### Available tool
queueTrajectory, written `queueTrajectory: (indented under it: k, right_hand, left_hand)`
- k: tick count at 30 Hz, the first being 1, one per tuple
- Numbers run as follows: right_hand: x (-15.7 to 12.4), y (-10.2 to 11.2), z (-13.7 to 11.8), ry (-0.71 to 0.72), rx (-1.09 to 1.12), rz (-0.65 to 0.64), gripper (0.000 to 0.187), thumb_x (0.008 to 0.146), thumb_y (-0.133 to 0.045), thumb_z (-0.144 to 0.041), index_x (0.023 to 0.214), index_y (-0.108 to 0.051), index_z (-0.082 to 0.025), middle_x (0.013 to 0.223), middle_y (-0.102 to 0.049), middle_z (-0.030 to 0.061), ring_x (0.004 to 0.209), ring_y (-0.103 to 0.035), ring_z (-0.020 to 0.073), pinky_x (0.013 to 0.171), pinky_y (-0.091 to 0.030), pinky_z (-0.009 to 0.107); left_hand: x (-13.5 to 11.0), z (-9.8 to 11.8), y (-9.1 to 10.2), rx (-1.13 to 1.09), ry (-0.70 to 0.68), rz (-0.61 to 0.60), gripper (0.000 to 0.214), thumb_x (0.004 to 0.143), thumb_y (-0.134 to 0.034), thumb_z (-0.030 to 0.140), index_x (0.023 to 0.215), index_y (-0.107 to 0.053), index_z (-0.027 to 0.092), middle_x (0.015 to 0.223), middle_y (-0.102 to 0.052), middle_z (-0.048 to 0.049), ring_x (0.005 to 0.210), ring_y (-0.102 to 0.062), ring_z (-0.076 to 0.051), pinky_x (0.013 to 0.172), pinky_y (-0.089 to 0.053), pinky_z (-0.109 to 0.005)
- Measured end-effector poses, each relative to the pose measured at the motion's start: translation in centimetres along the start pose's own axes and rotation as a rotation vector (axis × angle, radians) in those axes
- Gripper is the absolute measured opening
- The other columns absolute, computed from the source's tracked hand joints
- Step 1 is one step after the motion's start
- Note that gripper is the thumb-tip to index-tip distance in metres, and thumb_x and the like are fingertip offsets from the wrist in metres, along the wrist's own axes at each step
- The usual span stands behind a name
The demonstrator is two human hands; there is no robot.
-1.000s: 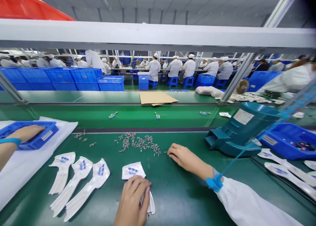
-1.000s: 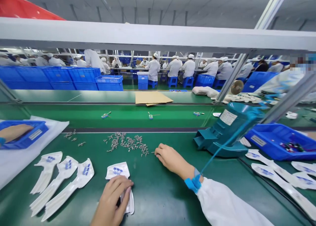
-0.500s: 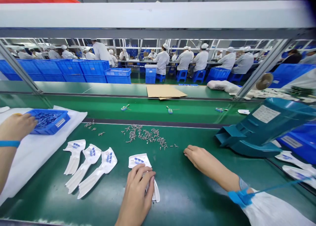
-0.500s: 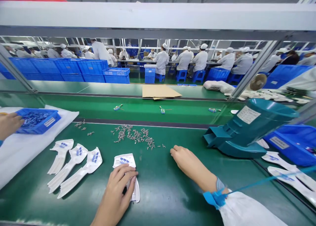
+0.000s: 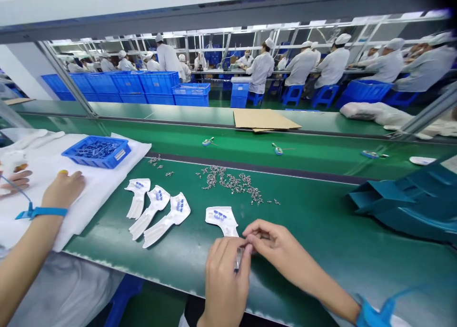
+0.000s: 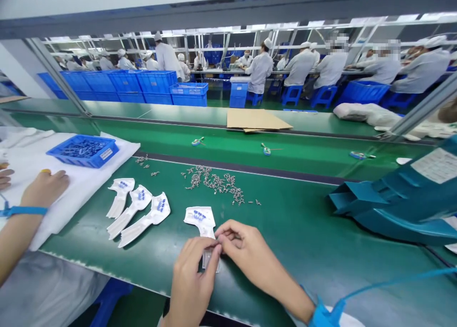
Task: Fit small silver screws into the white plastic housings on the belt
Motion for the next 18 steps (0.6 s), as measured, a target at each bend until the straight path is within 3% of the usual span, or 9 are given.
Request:
queueTrajectory:
  k: [4, 9, 14, 18]
  right_hand:
    - [0.8, -1.2, 1.5, -0.019, 0.004, 0.065, 0.020, 0.094, -0.053, -0.036, 0.095, -0.066, -0.020, 0.088, -0.073, 0.0054, 0.083, -0.072, 0.0204, 0.078, -0.060, 0.033]
    - [0.1, 0.4, 2.0, 0.285, -0.440, 0.294, 0.019, 0.097, -0.048, -0.027, 0.100, -0.065, -0.022, 0.100, -0.070, 0.0083, 0.090, -0.068, 0.0219, 0.082, -0.056, 0.036]
    - [-1.3, 0.6, 2.7, 0.365, -0.543, 0.200, 0.020, 0.099, -0.045, -0.022, 0.103, -0.064, -0.024, 0.099, -0.069, 0.0074, 0.089, -0.068, 0.0208, 0.077, -0.056, 0.033]
    - [-2.6, 0.1, 3.3, 0.410, -0.573, 0.129, 0.020, 0.099, -0.046, -0.020, 0.109, -0.063, -0.024, 0.102, -0.069, 0.0074, 0.092, -0.067, 0.0210, 0.080, -0.056, 0.033]
  left_hand:
    - [0.3, -0.8, -0.9, 0.117, -0.015, 0.061, 0.019, 0.100, -0.045, 0.018, 0.098, -0.064, 0.020, 0.086, -0.070, -0.0048, 0.075, -0.065, -0.018, 0.066, -0.052, -0.030]
    - [1.3, -1.2, -1.3, 0.147, -0.062, 0.003, 0.020, 0.099, -0.045, 0.016, 0.100, -0.065, 0.020, 0.088, -0.070, -0.0043, 0.080, -0.063, -0.019, 0.072, -0.052, -0.032]
    - [0.8, -1.9, 2.0, 0.104, 0.026, 0.096, 0.018, 0.100, -0.045, 0.019, 0.104, -0.063, 0.020, 0.093, -0.069, -0.0057, 0.085, -0.064, -0.019, 0.075, -0.053, -0.031]
    - [-1.6, -1.9, 3.6, 0.193, -0.017, -0.039, 0.016, 0.098, -0.049, 0.019, 0.108, -0.062, 0.022, 0.097, -0.068, -0.0060, 0.089, -0.063, -0.020, 0.078, -0.052, -0.033]
Point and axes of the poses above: each hand's wrist, its own x-axis towards the middle knuckle, its own y-axis out of the back of the hand, z = x × y, the point moved 3 cm from there along x, towards the middle knuckle
